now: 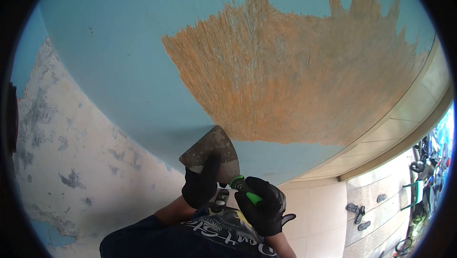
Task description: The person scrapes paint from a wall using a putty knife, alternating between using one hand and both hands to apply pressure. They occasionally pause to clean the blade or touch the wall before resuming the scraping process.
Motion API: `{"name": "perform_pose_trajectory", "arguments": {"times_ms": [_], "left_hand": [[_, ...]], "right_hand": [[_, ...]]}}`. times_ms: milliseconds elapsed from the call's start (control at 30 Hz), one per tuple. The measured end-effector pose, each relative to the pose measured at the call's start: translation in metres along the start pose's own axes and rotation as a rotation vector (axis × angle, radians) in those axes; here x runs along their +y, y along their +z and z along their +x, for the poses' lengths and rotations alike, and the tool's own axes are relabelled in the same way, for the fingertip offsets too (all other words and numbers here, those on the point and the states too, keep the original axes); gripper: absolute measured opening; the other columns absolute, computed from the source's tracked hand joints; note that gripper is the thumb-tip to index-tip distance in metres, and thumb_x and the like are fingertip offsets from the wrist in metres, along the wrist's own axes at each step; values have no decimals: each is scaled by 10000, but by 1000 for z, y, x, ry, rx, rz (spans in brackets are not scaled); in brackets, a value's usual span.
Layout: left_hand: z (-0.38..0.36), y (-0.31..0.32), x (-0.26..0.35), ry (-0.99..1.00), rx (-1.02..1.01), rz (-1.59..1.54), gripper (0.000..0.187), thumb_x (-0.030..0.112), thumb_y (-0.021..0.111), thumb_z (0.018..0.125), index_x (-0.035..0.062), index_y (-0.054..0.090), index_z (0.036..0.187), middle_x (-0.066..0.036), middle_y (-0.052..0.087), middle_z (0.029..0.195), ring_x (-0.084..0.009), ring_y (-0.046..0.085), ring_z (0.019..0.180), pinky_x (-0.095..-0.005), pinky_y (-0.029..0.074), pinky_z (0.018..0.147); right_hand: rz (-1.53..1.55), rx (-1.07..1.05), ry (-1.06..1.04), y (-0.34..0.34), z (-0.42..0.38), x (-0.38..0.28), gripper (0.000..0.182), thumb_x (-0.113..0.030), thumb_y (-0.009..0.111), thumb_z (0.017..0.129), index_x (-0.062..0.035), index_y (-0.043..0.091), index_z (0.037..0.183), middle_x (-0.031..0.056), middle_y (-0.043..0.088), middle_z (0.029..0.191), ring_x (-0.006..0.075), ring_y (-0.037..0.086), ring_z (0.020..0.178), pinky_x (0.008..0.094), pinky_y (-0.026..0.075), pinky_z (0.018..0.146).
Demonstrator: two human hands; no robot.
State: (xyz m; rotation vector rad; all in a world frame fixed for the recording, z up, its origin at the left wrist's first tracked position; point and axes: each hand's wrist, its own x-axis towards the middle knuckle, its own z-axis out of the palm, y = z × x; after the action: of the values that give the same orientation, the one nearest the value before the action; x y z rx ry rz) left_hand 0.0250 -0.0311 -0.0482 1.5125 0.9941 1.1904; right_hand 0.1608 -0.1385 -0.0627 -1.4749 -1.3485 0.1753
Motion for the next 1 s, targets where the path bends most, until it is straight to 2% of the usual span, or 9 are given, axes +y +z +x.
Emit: {"name": "perform_pose_trajectory", "arguments": {"times_ms": [233,333,400,500,633,700,833,900,1000], "left_hand": [[5,0,4,191,-40,65,371,356,652,931,0,662,1036,-116,693,784,-189,702,649,-329,561,553],[4,5,7,-49,15,-165,370,349,658,929,-9,651,1027,-110,691,789,-180,692,627,-318,550,534],[5,2,-2,252,-7,-55,353,325,643,943,-12,624,1046,-103,679,817,-175,679,618,-310,532,502],[6,3,11,101,-31,-229,323,297,631,953,-6,601,1063,-94,664,844,-165,665,614,-305,518,482],[7,9,5,137,-16,-214,285,276,617,962,5,601,1052,-86,652,845,-155,647,588,-296,504,458],[3,12,-1,340,19,-20,273,259,610,967,6,594,1067,-83,651,858,-150,657,641,-307,509,497],[-3,11,-9,319,-5,-33,272,241,607,968,0,589,1095,-88,655,857,-170,668,732,-336,523,592],[-9,11,-19,194,-12,-56,243,191,591,972,12,593,1135,-125,659,928,-237,665,836,-390,521,701],[-21,12,-36,225,-41,-40,208,130,574,970,28,609,1148,-161,649,1019,-319,649,888,-428,516,757]], "right_hand": [[64,15,34,-5,6,-10,385,-86,842,693,-14,672,1031,144,716,880,276,718,774,362,557,691],[65,3,21,-7,11,-9,385,-72,830,685,-7,670,1029,143,712,887,276,711,787,364,552,704],[48,20,-13,-7,15,-12,374,-43,798,673,9,667,1020,146,708,885,278,702,806,366,545,737],[70,19,-7,-13,13,-16,373,-64,822,686,-6,673,1022,143,717,879,279,713,777,360,555,703],[42,-6,-4,-18,21,-17,368,-68,823,683,-11,676,1016,138,718,871,271,715,766,353,556,685],[5,-32,10,-23,19,-13,384,-44,810,663,-10,672,1021,135,711,875,268,709,789,351,554,707],[41,-51,4,-26,13,-14,440,-45,820,657,-17,662,1067,135,712,930,270,711,813,358,559,721],[23,-63,0,-27,4,-8,425,-78,829,678,-30,668,1068,131,721,937,273,716,815,358,562,715],[34,-97,25,-30,-12,0,430,-116,835,705,-39,667,1094,136,726,962,287,718,831,364,565,719]]}}
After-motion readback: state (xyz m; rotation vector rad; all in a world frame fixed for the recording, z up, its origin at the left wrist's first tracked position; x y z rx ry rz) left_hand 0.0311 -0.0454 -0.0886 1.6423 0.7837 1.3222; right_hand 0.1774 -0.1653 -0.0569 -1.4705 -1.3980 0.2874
